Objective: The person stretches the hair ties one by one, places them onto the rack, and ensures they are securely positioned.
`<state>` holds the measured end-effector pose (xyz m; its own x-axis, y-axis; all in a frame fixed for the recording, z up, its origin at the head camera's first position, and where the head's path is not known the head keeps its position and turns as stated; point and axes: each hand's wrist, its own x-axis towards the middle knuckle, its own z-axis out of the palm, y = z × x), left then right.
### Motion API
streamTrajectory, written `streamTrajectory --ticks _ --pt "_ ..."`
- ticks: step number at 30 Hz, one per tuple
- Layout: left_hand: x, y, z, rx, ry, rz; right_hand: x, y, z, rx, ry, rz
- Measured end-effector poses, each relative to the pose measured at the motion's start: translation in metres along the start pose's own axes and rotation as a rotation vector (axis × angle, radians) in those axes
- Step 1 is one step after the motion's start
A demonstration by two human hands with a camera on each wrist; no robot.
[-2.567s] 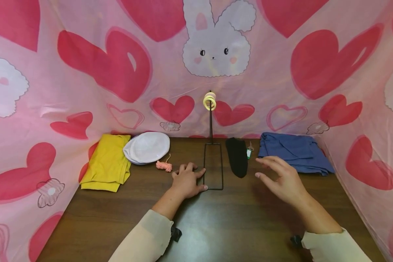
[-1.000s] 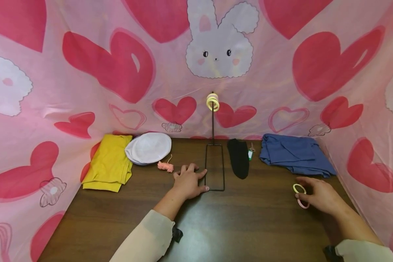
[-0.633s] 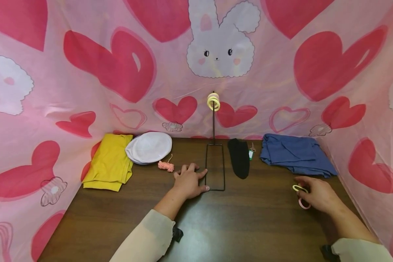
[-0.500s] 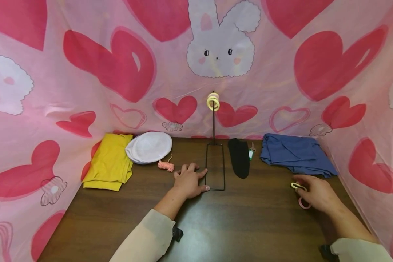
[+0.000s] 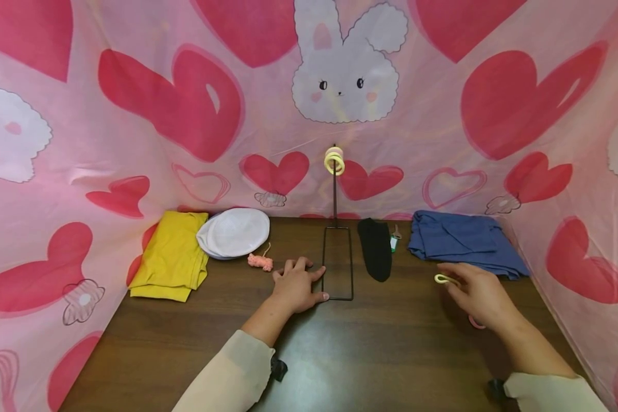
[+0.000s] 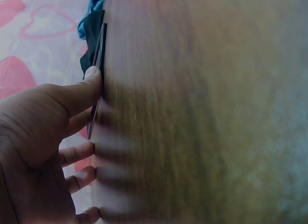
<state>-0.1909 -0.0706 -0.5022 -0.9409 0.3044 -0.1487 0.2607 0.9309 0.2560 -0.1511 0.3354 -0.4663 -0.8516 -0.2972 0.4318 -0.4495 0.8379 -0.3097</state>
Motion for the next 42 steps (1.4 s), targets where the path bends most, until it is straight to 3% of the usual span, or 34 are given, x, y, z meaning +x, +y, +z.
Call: streamTrajectory --ticks 6,15,30,42 --pt "0.0 0.0 0.0 -0.008 0.003 -0.003 0.013 -0.017 0.004 0.024 0.058 -0.071" --pt "0.001 -0.001 0.002 -0.001 0.011 0.005 0.034 -0.045 0.001 0.076 0.06 -0.12" --pt "0.001 -0.002 0.002 -0.003 0.015 0.013 0.069 -0.084 0.005 0.138 0.151 -0.26" --pt "0.0 -0.002 0.001 -0.018 0.016 0.014 0.097 -0.12 -0.006 0.217 0.219 -0.347"
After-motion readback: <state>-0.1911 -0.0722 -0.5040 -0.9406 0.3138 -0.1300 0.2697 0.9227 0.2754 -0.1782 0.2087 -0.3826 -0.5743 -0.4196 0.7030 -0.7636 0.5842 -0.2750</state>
